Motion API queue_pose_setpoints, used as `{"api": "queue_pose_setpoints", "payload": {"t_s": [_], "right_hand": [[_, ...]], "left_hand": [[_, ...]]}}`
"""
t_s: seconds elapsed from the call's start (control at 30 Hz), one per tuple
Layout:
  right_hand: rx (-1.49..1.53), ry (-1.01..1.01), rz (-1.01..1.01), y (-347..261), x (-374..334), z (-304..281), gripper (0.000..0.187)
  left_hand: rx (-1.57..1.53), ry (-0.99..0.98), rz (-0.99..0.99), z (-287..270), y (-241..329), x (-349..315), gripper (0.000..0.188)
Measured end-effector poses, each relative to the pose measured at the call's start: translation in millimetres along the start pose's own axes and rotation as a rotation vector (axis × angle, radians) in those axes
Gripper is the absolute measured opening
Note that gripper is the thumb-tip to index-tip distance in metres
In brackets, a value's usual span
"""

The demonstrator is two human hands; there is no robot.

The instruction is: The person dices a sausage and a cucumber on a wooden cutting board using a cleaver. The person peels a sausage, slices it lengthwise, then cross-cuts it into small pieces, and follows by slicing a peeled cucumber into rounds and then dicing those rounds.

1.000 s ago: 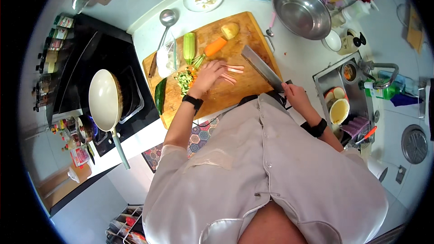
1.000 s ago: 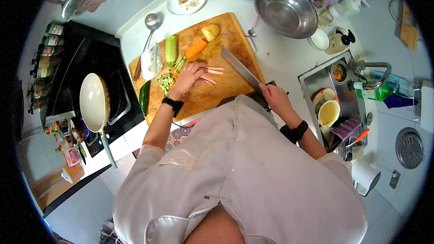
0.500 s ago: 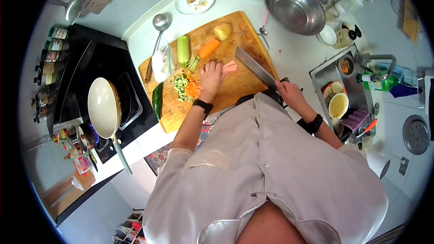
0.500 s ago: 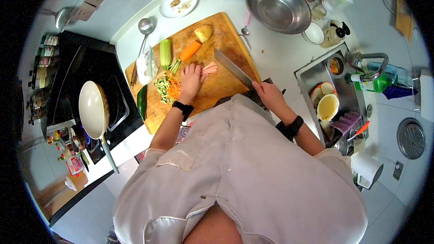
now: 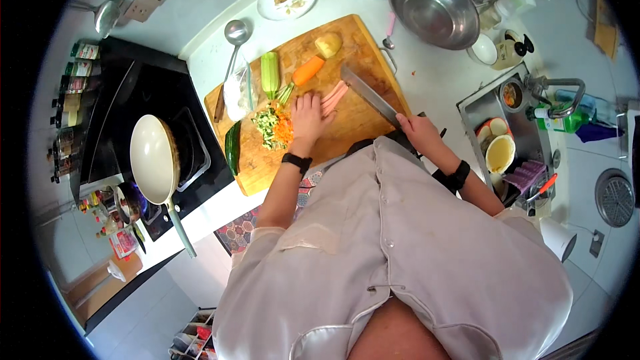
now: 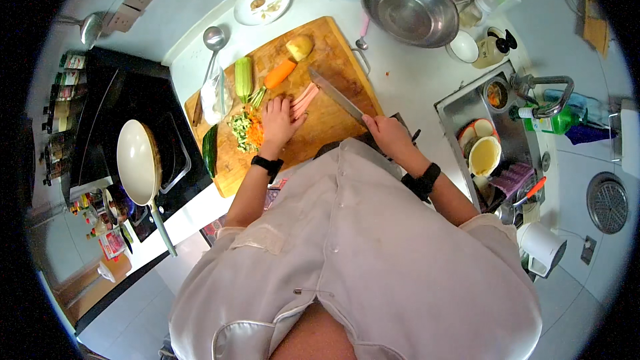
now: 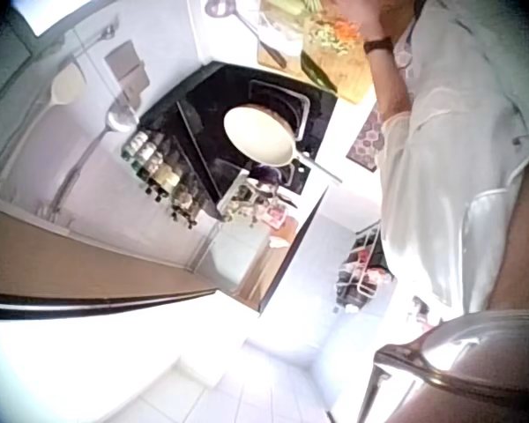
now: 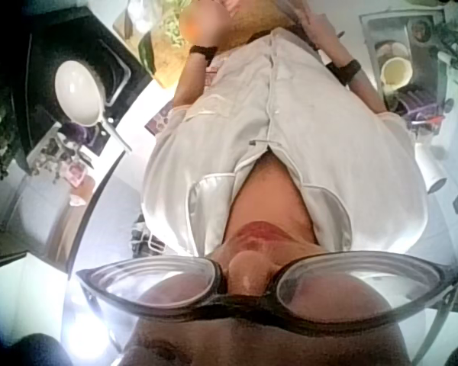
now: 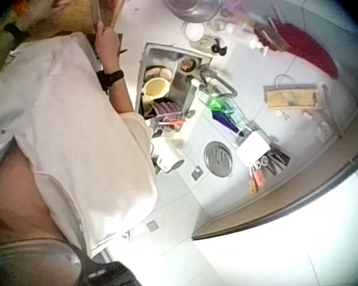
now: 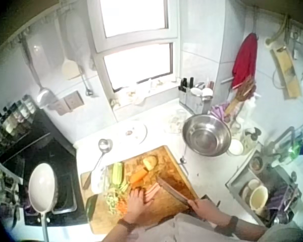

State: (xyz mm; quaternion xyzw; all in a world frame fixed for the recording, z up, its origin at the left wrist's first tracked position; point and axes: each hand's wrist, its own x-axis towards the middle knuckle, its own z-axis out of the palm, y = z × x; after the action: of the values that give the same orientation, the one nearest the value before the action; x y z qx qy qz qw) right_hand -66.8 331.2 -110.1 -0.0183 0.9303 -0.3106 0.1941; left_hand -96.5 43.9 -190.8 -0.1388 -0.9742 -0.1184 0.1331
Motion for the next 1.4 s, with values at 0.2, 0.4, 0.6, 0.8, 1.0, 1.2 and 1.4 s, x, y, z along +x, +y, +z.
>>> {"api": "queue_pose_setpoints", "payload": {"t_s": [0.2, 0.4, 0.6, 0.8, 1.0, 1.2, 1.4], "right_hand": [[-0.017, 0.015, -0.055, -2.5, 0.6, 5.9, 0.053], [-0.069, 0.025, -0.071, -8.9, 0.4, 3.6, 0.052], [-0.108, 0.048, -0.081, -7.1, 3.4, 3.3, 0.052], [-0.133, 0.037, -0.106, -8.2, 2.5, 9.5, 0.051], [-0.171, 0.037, -0.172, -8.7, 4.1, 8.3, 0.05], [-0.276, 0.121, -0.304, -14.2, 4.0, 1.9, 0.045], [-0.309, 0.115, -0.339, -16.7, 3.4, 7.2, 0.042]], "left_hand": [[0.111, -0.31, -0.116, -3.4, 0.4, -13.8, 0.05], [0.003, 0.061, -0.092, -7.1, 14.8, -4.6, 0.056], [-0.053, -0.104, -0.228, -11.5, 23.7, 15.1, 0.069], [-0.095, -0.008, -0.07, 9.8, 15.3, 14.0, 0.052], [-0.223, 0.035, -0.176, 13.4, 20.9, 0.0, 0.032], [-0.077, 0.158, -0.167, 5.7, 29.0, 0.4, 0.027], [-0.128, 0.234, -0.138, 14.2, 29.9, -3.4, 0.02]]}}
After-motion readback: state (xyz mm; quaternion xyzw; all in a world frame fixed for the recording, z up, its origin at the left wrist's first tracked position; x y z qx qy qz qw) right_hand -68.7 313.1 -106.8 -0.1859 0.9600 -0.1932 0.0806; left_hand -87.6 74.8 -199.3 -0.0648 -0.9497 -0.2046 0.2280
